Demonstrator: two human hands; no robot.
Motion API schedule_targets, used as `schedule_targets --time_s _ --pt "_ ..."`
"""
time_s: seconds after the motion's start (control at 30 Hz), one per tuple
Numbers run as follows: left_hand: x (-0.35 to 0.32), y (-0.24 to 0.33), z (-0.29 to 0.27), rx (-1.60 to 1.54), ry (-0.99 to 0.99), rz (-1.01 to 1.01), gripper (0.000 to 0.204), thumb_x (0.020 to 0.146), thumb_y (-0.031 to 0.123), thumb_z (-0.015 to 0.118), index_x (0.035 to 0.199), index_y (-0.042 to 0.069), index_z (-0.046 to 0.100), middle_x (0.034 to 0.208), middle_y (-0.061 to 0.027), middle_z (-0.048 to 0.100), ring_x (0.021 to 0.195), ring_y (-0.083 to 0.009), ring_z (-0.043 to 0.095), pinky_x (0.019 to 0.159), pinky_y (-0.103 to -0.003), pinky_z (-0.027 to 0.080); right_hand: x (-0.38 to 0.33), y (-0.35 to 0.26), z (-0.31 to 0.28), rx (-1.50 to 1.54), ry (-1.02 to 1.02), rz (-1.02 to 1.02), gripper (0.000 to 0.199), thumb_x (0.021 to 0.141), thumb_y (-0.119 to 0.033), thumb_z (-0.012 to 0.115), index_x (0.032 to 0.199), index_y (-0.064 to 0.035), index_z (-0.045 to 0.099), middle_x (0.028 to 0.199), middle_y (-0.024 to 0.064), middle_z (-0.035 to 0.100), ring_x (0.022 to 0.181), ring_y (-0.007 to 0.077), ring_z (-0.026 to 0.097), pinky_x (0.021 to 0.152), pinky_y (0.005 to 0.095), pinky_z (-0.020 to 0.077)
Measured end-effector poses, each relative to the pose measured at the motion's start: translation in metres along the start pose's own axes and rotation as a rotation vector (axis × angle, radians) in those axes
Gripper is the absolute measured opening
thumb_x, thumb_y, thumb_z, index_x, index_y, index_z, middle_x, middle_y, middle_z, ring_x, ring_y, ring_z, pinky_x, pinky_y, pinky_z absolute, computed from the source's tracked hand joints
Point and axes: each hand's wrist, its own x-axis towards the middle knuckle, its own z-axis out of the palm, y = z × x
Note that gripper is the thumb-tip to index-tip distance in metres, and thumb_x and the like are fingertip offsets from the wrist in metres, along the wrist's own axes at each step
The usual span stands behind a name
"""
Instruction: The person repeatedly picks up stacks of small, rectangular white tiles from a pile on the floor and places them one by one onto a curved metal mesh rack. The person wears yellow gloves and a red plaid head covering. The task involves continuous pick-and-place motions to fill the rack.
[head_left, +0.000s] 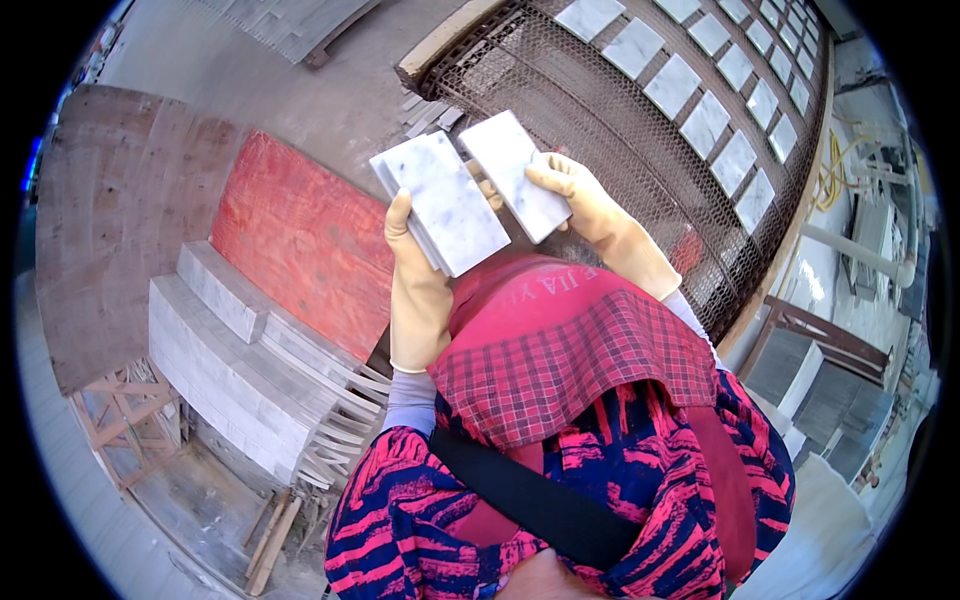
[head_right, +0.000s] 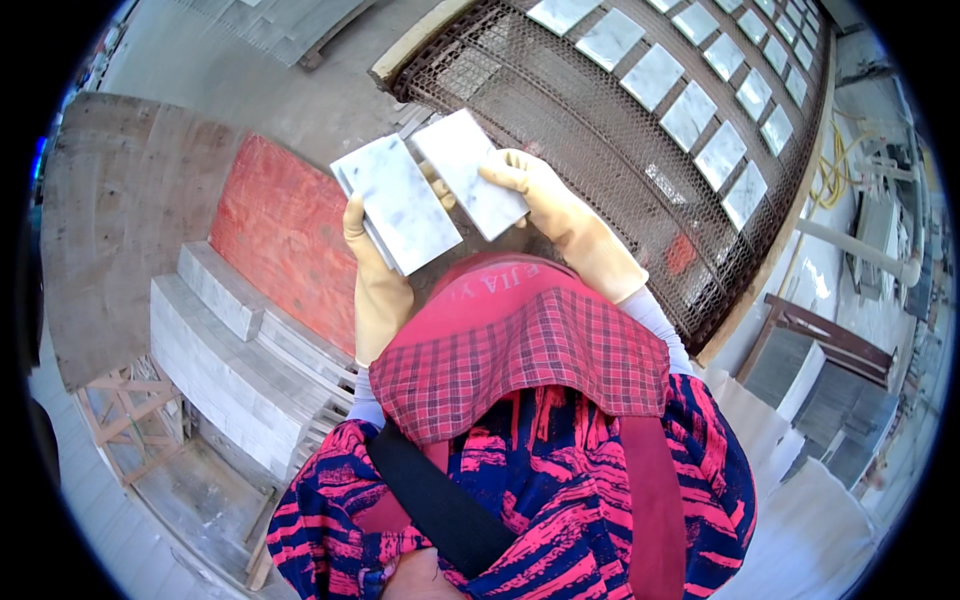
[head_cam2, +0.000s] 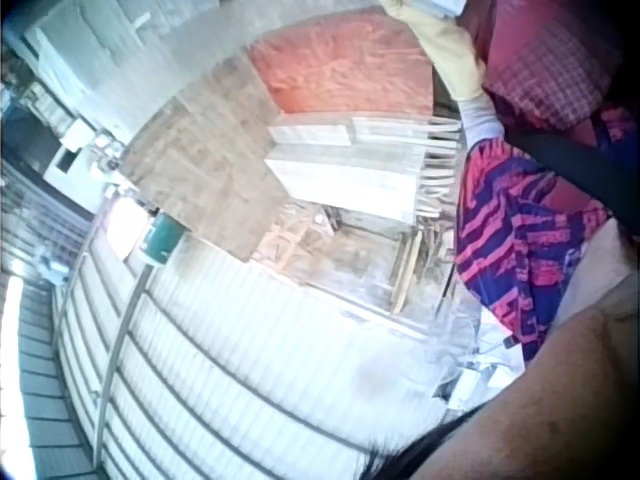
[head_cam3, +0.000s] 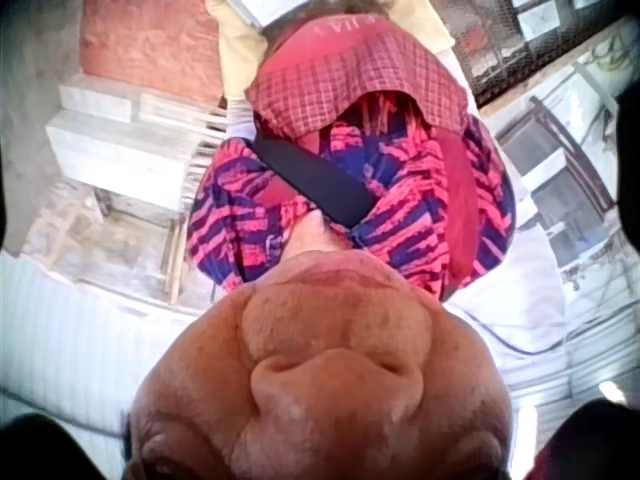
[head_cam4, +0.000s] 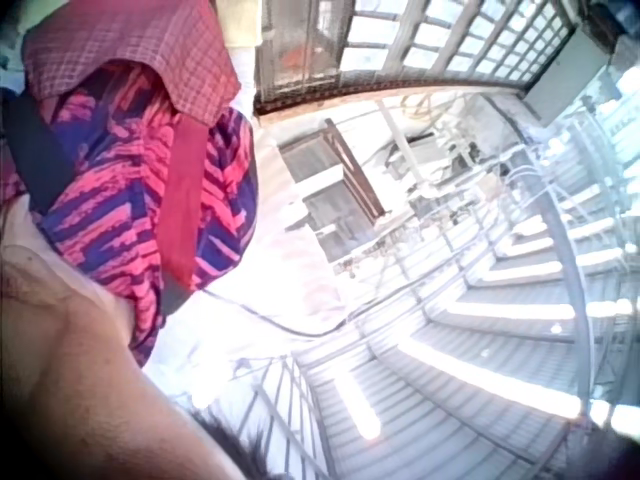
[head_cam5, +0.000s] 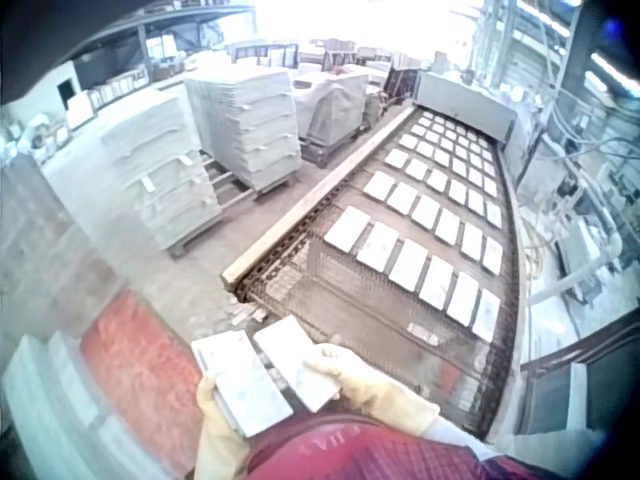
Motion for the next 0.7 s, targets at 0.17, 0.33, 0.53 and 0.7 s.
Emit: schedule_targets --time_s 0.17,0.33,0.53,0.7 --pt "-0.015 0.006 -0.005 0.027 0.088 0.165 0.097 0.089 0.069 0.069 0.159 0.006 0.045 0.144 -0.0293 0.061 0.116 -0.0428 0.071 0.104 -0.059 0.057 0.069 0.004 -0.013 0.215 0.158 -0.09 0.032 0.102 -0.02 0.071 0.126 -0.0031 0.059 0.116 0.0123 0.074 0.096 0.0242 0.073 0.075 0.0413 0.0579" --pt "-0.026 0.0 -0.001 0.063 0.188 0.23 0.098 0.088 0.07 0.07 0.159 0.007 0.045 0.143 -0.0276 0.062 0.114 -0.0415 0.072 0.099 -0.058 0.06 0.153 -0.002 -0.048 0.392 0.347 -0.139 0.031 0.106 -0.002 0.054 0.137 0.0037 0.049 0.144 0.0259 0.059 0.126 0.0435 0.067 0.106 0.0585 0.0576" --pt "-0.031 0.009 -0.002 0.188 0.341 0.167 0.099 0.089 0.067 0.069 0.151 -0.008 0.049 0.133 -0.0303 0.068 0.115 -0.0423 0.072 0.103 -0.056 0.058 0.133 -0.004 -0.045 0.179 0.363 -0.073 0.049 0.108 -0.005 0.051 0.154 0.0061 0.04 0.149 0.0285 0.055 0.128 0.0416 0.065 0.109 0.052 0.0573" --pt "-0.014 0.007 -0.024 0.135 0.362 0.112 0.072 0.095 0.041 0.075 0.147 -0.004 0.052 0.127 -0.0251 0.07 0.115 -0.0392 0.072 0.104 -0.053 0.057 0.036 -0.022 0.032 -0.513 0.279 -0.064 0.072 0.101 -0.026 0.065 0.162 -0.0038 0.036 0.155 0.0247 0.052 0.137 0.037 0.058 0.116 0.0492 0.0486"
